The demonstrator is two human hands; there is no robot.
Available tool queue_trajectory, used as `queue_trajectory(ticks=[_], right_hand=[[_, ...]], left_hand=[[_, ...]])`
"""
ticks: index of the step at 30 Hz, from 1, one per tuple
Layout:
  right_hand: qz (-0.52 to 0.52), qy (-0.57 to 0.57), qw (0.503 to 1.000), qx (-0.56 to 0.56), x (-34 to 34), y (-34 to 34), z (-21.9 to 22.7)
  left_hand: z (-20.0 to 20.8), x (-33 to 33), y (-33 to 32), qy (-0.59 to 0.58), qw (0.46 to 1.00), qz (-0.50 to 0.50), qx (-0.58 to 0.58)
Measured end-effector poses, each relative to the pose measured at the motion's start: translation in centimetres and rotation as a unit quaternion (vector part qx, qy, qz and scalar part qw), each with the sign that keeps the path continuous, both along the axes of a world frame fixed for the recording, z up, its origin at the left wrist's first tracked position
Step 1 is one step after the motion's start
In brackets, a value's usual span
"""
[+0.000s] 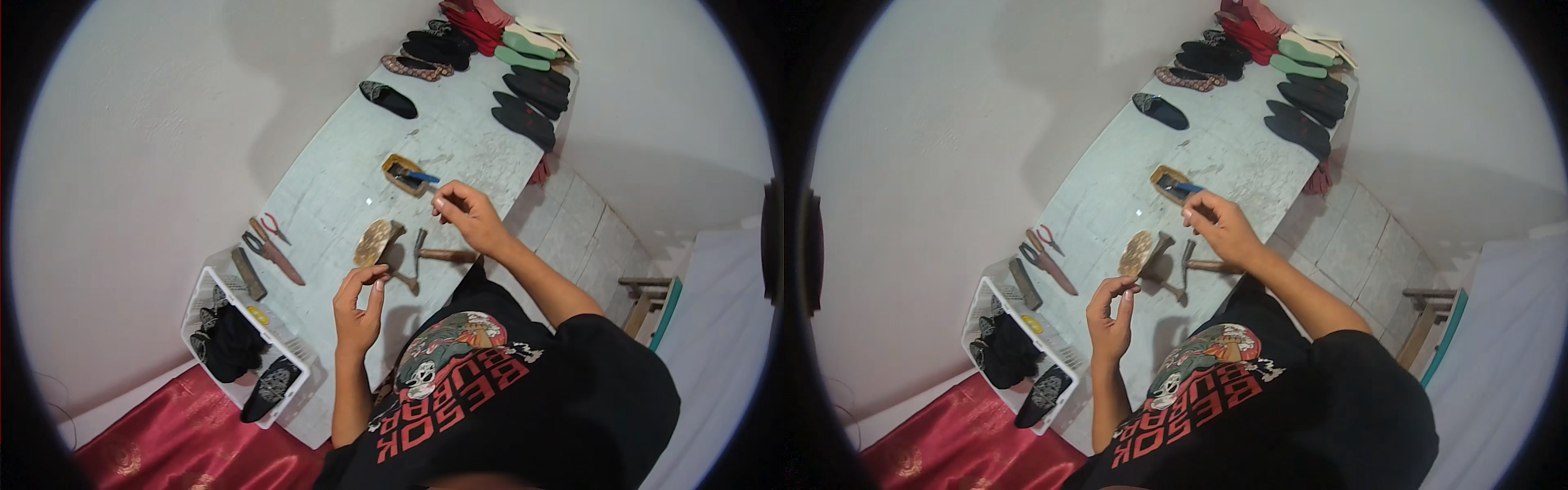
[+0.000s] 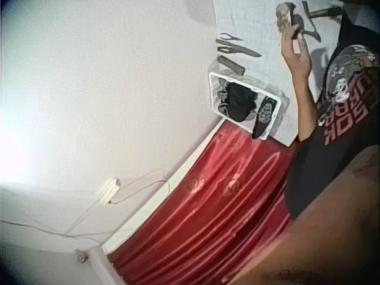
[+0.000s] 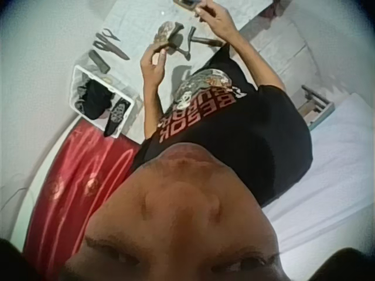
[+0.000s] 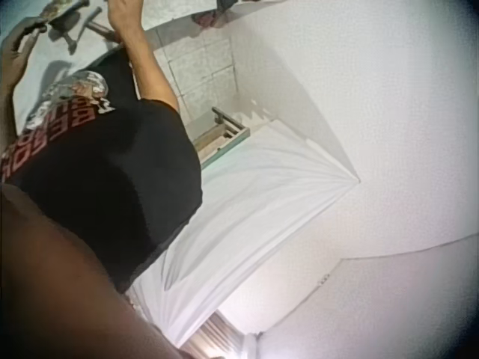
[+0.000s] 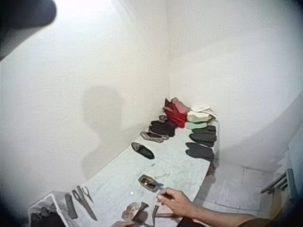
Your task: The person hammers a shoe sole using a hammer, handles shoes in a basket and on the table, applies adhesive to a sole with a brush, and fits the sole onto a shoe.
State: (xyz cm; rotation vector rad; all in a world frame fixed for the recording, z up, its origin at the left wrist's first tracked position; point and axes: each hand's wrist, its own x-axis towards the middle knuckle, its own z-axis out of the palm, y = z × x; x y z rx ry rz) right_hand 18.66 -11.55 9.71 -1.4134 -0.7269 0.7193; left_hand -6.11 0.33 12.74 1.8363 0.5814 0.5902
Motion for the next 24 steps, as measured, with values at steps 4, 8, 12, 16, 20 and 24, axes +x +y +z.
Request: queue_trajectory(ticks=[4, 8, 12, 16, 20, 24], right_hand=[[0.025, -0.095, 0.995, -0.029, 5.4, -1.2, -1.6], [0.118, -0.094, 0.983, -0.1, 10.5, -2.9, -1.9], [0.198, -0.101, 0.966, -0.132, 15.0, -4.0, -4.3], [0.195, -0.13, 0.959, -0.162, 19.4, -5.3, -5.7], [0.214, -0.228, 0.92, -0.236, 22.3, -7.1, -7.3], [0.228, -0.204, 0.92, -0.246, 22.4, -8.5, -8.6]], left_hand=[[-0.3, 6.6, -1.9, 0.029, 0.999, -0.034, -0.016], [-4.2, 12.7, -4.1, 0.0, 0.987, -0.034, -0.16], [-6.4, 17.7, -5.5, 0.022, 0.98, -0.01, -0.195], [-8.4, 21.7, -4.9, 0.056, 0.982, -0.02, -0.182], [-9.4, 25.2, -3.7, 0.062, 0.985, -0.049, -0.154], [-11.5, 27.9, -3.0, 0.085, 0.983, -0.082, -0.14]])
